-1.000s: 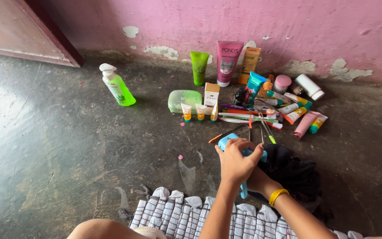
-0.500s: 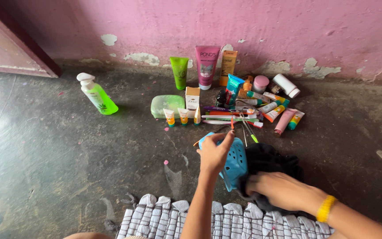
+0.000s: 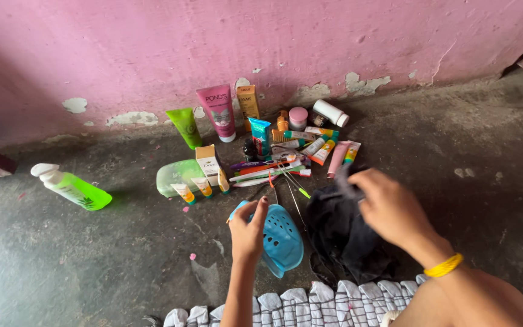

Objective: The person sits on the floor and organizes various bathroom items, including toothbrushes, tweezers, and toiletries, into a blue plastic basket. They handle the items one by one, placing them into the basket, and later use a dark cloth to wipe the basket clean.

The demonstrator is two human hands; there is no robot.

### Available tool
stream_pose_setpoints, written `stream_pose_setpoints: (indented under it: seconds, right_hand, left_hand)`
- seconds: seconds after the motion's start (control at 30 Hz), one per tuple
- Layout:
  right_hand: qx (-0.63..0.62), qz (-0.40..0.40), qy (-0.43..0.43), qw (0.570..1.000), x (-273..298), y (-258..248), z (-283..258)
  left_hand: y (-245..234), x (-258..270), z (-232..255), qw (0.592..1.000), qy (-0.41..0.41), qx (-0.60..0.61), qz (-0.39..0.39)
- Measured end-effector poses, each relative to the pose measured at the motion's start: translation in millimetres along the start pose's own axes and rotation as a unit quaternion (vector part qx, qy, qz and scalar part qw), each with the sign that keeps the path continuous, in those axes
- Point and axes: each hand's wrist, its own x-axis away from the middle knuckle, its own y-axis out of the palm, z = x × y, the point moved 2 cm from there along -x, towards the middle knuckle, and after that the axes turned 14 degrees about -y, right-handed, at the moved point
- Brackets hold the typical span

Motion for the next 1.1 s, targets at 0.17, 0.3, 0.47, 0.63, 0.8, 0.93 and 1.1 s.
stream_pose_setpoints:
  seconds: [0.17,0.3,0.47,0.63,0.8,0.93,1.1]
  right_hand:
    - [0.090,-0.397,-0.079,0.910,20,67,-7]
    - [0.069,-0.306,-0.044,0.948,6,61,-8]
    - [0.085,-0.047,-0.013,0.995,-7,24,-34]
    - [0.123,0.060,-0.032,0.990,-3,9,-45]
    - [0.118,-0.198,0.017,0.973,6,41,-14]
    - [0.127,-0.230,0.003,0.965,11,48,-11]
    - [0.138,-0.095,0.136,0.976,-1,10,-29]
  left_hand:
    - [1,0,0,1.000,-0.001,0.024,0.014]
    - [2,12,2,0.998,-0.047,-0.009,0.047]
    - [2,28,10,0.996,0.024,-0.053,0.063]
    - [-18,51,30,0.994,0.012,-0.111,0.001]
    - [-39,51,60,0.989,0.067,-0.132,0.001]
    - [-38,43,78,0.994,0.092,-0.064,-0.016]
    - [-22,38,83,0.998,-0.032,-0.003,-0.047]
